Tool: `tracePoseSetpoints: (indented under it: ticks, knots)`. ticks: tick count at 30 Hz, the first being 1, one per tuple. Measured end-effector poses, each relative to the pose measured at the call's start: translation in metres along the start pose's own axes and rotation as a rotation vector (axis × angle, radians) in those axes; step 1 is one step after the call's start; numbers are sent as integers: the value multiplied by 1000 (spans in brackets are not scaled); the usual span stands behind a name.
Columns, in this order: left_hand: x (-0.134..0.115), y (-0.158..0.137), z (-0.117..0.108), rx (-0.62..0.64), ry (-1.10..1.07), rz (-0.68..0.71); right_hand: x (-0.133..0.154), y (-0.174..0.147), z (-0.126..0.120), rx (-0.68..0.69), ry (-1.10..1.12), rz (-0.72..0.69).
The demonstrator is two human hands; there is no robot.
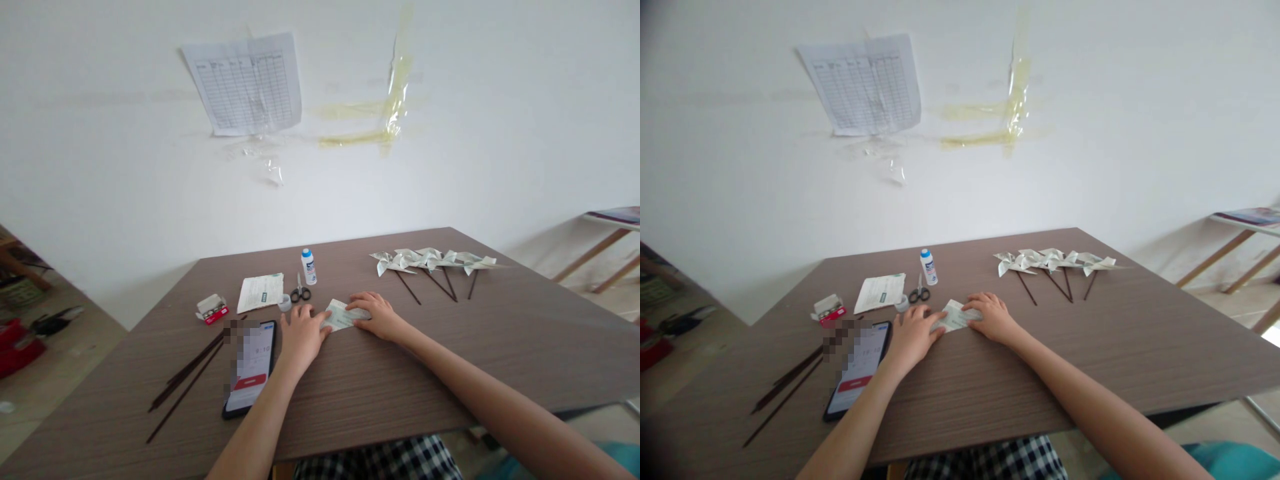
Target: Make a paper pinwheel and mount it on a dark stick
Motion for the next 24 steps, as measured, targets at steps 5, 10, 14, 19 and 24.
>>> tracePoseSetpoints:
  ticks: [5,10,14,19,24]
  knots:
    - [0,0,0,14,5,0,-10,0,-6,14,39,27]
    - [2,0,1,18,8,-3,-22,4,-11,60,36,43]
    - [2,-1,2,24,8,-7,-29,8,-11,94,40,11]
    - [2,-1,2,18,5,-7,-39,10,-12,151,54,-42]
    - [1,-2,1,31,9,-10,-52,14,-11,187,75,-81]
Point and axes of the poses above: each hand's wrist, its own y-axis towards the middle knuckle, its own z-axis out of the palm, x = y × z, the point moved 6 cm from there along y, towards the middle knuckle, and after that the axes turned 1 degree about z, right-handed, at the moved point
